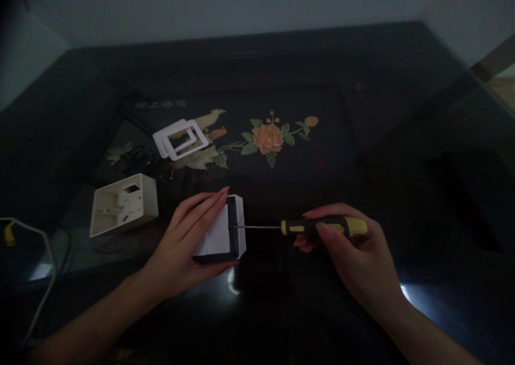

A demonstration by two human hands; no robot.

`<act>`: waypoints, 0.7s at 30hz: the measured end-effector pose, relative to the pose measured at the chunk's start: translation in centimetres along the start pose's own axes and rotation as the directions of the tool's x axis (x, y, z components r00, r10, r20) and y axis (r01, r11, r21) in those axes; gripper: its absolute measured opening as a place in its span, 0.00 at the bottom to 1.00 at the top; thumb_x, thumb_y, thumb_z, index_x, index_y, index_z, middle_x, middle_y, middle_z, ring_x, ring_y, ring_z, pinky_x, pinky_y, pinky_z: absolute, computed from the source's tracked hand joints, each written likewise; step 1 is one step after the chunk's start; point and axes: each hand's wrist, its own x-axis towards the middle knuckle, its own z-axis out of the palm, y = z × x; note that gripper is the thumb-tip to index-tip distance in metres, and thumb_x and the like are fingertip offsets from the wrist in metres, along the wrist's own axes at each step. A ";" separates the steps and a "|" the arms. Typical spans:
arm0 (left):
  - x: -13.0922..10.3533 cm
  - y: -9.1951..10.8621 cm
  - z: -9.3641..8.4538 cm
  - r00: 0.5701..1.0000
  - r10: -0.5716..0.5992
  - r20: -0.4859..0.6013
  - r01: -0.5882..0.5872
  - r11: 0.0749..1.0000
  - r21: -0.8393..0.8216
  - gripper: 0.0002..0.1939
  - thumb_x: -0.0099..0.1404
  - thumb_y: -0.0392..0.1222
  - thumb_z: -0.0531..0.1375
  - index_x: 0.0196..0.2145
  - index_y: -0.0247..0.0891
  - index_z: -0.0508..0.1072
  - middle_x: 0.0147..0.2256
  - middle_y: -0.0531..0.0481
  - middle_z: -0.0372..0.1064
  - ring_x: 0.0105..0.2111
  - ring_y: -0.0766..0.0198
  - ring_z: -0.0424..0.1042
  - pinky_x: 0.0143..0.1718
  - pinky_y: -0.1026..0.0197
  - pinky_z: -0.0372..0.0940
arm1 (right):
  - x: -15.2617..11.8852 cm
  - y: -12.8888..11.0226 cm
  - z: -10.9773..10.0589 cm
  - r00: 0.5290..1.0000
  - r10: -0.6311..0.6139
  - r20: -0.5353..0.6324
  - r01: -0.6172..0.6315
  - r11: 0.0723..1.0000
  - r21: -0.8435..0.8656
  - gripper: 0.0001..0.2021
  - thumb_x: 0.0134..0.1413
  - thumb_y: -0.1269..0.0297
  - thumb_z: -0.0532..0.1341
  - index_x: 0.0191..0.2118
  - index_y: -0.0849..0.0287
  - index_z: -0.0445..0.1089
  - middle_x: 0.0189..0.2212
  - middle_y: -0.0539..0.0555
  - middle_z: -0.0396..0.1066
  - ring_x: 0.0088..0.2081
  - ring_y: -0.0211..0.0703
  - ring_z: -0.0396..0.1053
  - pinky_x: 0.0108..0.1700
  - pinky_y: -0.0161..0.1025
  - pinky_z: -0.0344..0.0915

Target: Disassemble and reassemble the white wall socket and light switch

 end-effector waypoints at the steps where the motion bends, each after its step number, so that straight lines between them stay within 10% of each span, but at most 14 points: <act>1: 0.0 0.0 0.1 1.000 -0.011 0.023 0.011 1.000 -0.003 0.45 0.64 0.53 0.64 0.69 0.31 0.48 0.64 0.32 0.58 0.60 0.44 0.57 0.59 0.42 0.58 | 0.0 0.1 -0.2 1.000 -0.005 -0.002 0.004 1.000 -0.027 0.10 0.48 0.54 0.72 0.34 0.51 0.79 0.24 0.52 0.80 0.23 0.40 0.78 0.26 0.30 0.75; 21: 0.1 0.1 -0.1 0.985 -0.074 0.155 0.067 0.997 0.046 0.46 0.63 0.50 0.65 0.69 0.33 0.46 0.66 0.34 0.55 0.60 0.41 0.56 0.58 0.37 0.58 | 1.9 -1.5 -1.9 0.976 0.067 0.206 -0.016 0.971 -0.239 0.06 0.51 0.64 0.71 0.37 0.51 0.79 0.28 0.51 0.82 0.30 0.40 0.81 0.34 0.25 0.75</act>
